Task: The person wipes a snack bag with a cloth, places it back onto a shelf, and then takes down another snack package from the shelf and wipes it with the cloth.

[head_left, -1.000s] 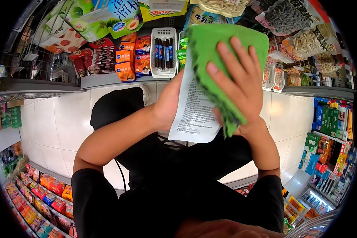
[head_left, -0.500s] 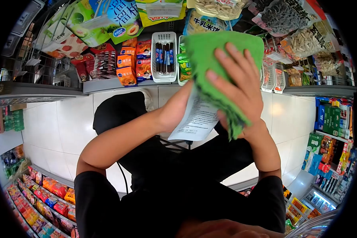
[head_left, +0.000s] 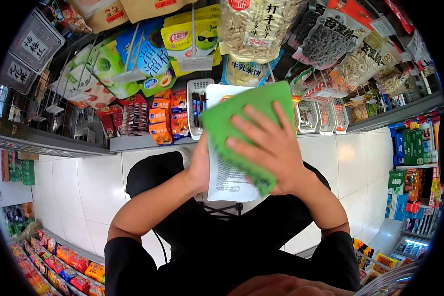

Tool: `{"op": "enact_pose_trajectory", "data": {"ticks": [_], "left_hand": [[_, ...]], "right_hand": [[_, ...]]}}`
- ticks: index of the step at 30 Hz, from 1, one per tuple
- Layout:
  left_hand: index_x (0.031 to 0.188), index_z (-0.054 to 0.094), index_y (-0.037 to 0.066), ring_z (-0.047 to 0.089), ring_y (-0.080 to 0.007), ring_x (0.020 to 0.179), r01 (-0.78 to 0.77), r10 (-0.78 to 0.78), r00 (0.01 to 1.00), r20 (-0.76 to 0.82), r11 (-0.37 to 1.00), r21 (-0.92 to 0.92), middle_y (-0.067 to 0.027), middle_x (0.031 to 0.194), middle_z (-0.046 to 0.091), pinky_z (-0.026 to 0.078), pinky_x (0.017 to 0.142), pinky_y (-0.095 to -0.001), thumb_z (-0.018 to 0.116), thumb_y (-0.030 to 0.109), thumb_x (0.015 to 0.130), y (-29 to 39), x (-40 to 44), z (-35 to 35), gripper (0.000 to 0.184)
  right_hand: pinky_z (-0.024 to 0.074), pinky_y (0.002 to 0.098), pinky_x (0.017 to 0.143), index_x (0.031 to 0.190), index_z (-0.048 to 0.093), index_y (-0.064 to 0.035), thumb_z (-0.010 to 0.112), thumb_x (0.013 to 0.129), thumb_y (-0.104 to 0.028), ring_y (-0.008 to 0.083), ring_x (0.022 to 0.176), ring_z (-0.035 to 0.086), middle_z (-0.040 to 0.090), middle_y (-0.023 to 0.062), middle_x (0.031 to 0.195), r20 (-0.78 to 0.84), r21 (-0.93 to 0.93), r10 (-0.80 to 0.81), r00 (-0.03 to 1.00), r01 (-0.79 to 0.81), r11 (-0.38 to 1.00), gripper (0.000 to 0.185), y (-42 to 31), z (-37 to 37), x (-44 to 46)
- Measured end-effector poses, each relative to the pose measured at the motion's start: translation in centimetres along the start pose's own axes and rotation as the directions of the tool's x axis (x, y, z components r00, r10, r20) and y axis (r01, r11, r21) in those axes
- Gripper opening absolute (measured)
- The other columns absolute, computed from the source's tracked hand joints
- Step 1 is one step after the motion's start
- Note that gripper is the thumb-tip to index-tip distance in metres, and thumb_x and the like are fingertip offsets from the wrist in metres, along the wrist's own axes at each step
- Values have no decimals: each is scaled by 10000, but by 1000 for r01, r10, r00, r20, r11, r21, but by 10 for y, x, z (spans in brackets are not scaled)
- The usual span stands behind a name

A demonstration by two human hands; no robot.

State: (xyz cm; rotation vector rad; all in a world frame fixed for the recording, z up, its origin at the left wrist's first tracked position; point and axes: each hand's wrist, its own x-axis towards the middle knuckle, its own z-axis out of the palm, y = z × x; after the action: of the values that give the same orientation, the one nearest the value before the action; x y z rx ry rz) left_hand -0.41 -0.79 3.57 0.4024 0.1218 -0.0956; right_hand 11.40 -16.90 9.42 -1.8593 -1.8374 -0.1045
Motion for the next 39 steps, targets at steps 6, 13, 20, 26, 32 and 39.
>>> {"op": "enact_pose_trajectory", "data": {"ticks": [6,13,20,26,32,39], "left_hand": [[1565,325,121,505,-347,1353,-50,54,993,107,998,-39,-160,1527,446,425,1119,-530,242,630,1026,5,-3,-9,746],[1560,338,91,489,-345,1367,63,-56,975,-213,998,22,-154,1549,427,393,1145,-530,247,631,1018,6,-10,25,770],[1572,290,52,455,-421,1380,-122,126,981,144,992,-37,-229,1562,380,363,1167,-548,253,659,1005,35,11,4,832],[1565,308,48,464,-433,1373,-318,305,944,126,943,95,-245,1546,402,382,1157,-538,206,658,1015,53,17,60,827],[1509,406,44,559,-330,1293,-452,402,881,248,871,194,-186,1466,518,456,1106,-452,206,603,1043,84,21,146,755],[1527,362,36,498,-309,1362,-596,428,771,471,746,297,-165,1503,475,427,1132,-439,139,563,1064,103,30,163,736]], "right_hand": [[158,664,1191,1452,536,-197,742,712,-250,367,1483,348,432,114,1572,41,25,-69,997,68,997,770,-7,-2,-1],[158,687,1173,1450,543,-193,743,757,-280,418,1473,343,416,174,1570,-121,-53,17,992,-24,998,726,-8,6,-8],[289,564,1176,1432,564,-203,650,729,-411,258,1435,450,487,63,1539,120,-72,-338,934,348,935,739,-17,-6,8],[260,571,1193,1367,626,-173,602,836,-425,286,1386,511,557,83,1475,-75,-224,-394,916,370,902,588,-15,-22,10],[220,593,1195,1346,653,-183,627,880,-347,343,1407,473,545,99,1486,-285,-314,-312,906,219,924,495,-32,-94,57],[158,598,1206,1392,611,-171,699,844,-301,397,1477,340,469,122,1542,-260,-327,-231,937,140,935,570,-41,-122,82]]}}
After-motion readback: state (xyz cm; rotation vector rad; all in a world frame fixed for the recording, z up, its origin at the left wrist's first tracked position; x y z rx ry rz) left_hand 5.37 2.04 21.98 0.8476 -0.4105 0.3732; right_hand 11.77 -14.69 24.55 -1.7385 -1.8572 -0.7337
